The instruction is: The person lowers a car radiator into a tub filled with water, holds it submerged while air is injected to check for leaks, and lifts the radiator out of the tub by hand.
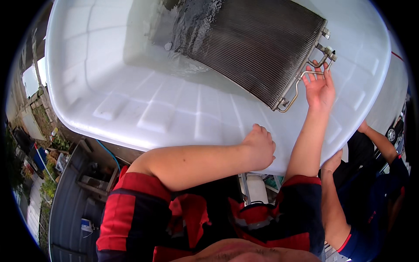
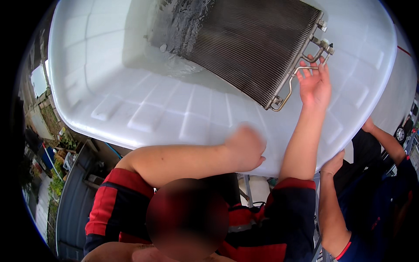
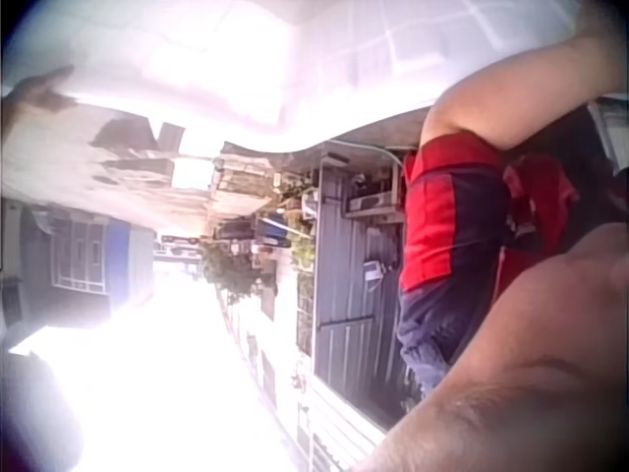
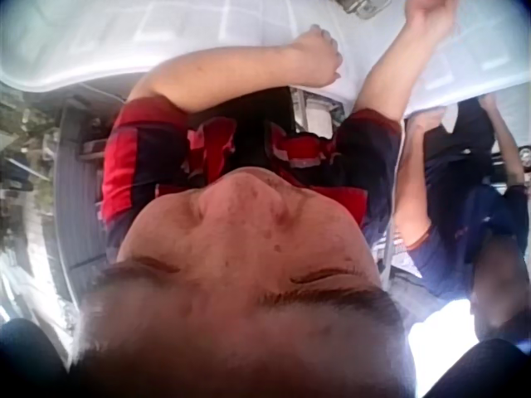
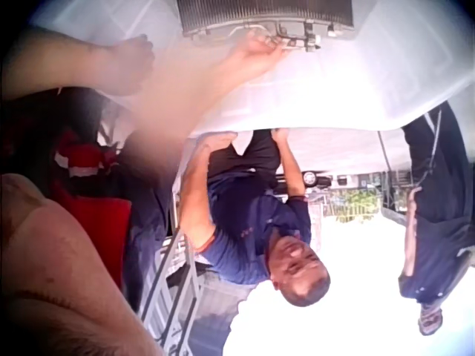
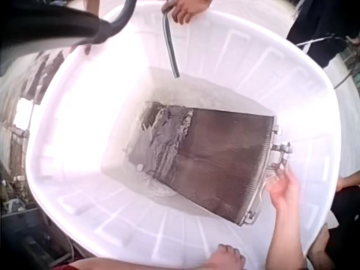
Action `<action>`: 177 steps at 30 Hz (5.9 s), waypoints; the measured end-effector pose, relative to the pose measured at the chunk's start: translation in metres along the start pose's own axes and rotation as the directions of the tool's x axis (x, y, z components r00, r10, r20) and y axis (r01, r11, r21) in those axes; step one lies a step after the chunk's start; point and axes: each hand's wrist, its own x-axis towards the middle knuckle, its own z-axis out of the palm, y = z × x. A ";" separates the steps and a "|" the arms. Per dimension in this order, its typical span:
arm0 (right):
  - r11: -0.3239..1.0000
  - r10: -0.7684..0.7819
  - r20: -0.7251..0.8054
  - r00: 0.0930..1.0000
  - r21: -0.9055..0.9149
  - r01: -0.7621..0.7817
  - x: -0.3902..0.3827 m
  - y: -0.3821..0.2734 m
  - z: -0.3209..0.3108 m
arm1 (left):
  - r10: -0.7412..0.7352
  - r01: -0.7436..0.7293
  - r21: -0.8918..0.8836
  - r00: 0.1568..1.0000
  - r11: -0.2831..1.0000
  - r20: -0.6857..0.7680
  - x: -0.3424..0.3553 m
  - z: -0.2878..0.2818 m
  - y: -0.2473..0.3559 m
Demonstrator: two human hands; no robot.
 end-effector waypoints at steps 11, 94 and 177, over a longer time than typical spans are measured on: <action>0.965 0.225 -0.283 0.932 0.198 -0.172 0.049 0.034 -0.077 | -0.021 0.024 0.049 0.998 0.999 -0.058 0.029 0.017 0.015; 0.980 0.167 -0.182 0.969 0.141 -0.143 0.050 0.004 -0.072 | 0.007 -0.004 0.065 0.999 0.998 -0.044 0.038 0.012 0.022; 0.988 0.130 -0.144 0.981 0.102 -0.116 0.035 0.008 -0.070 | 0.034 0.046 0.200 0.925 0.979 -0.379 0.043 0.033 0.022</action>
